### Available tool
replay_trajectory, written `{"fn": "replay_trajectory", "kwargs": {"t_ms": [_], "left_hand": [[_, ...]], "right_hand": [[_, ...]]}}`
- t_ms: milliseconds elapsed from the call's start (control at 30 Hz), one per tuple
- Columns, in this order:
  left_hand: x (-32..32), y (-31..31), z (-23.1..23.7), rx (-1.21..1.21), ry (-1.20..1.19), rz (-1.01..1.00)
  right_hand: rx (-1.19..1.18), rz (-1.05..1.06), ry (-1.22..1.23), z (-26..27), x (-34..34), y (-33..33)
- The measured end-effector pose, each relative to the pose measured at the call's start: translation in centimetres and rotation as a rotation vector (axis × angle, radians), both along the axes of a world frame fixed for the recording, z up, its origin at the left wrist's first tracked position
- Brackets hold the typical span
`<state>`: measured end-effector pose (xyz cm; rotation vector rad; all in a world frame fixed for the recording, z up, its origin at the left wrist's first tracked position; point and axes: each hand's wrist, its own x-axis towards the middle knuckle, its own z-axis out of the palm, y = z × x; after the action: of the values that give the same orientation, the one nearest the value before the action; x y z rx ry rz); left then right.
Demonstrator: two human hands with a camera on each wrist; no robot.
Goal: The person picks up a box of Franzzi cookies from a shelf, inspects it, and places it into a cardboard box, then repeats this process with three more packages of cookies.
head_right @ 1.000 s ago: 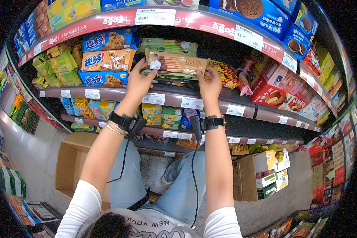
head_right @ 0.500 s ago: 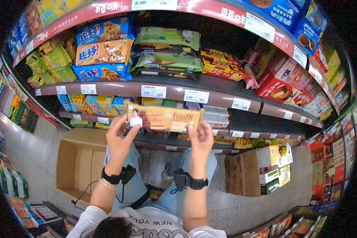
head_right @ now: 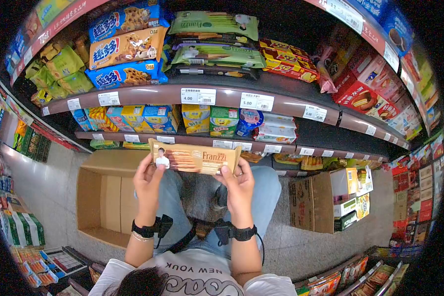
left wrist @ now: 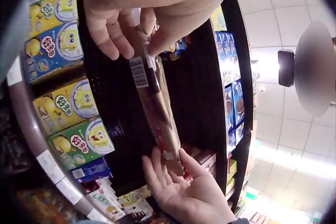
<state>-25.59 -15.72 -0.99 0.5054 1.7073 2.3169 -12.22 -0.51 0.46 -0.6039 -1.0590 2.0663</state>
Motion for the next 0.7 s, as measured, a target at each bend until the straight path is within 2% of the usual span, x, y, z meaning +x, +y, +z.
{"fn": "replay_trajectory", "kwargs": {"t_ms": [200,267,367,400,433,500,567,700], "left_hand": [[0.4,1.4,0.3,-0.060,-0.025,-0.083],[1.5,2.1,1.9,-0.093,-0.036,-0.103],[1.7,1.9,0.5,-0.385,0.264,-0.252],[2.1,2.1,0.4,-0.306,0.176,-0.362],[3.0,2.5,1.5,-0.097,0.023,-0.480],[4.3,2.1,4.1,0.071,-0.192,-0.572],[4.4,2.2,4.5,0.130,-0.329,-0.473],[3.4,1.3,4.3,0.195,-0.452,-0.345]], "right_hand": [[0.177,-0.032,-0.042,0.3,-0.3,-1.6],[0.377,-0.152,-0.106,0.1,-0.6,-2.4],[0.775,-0.264,-0.231,0.6,-1.0,-3.6],[0.924,-0.287,-0.277,1.1,-1.1,-3.9],[1.071,-0.310,-0.324,1.3,-1.2,-4.3],[1.219,-0.325,-0.270,1.0,-1.7,-4.7],[1.353,-0.325,-0.224,1.1,-1.9,-5.1],[1.423,-0.092,-0.264,2.7,-1.4,-5.3]]}}
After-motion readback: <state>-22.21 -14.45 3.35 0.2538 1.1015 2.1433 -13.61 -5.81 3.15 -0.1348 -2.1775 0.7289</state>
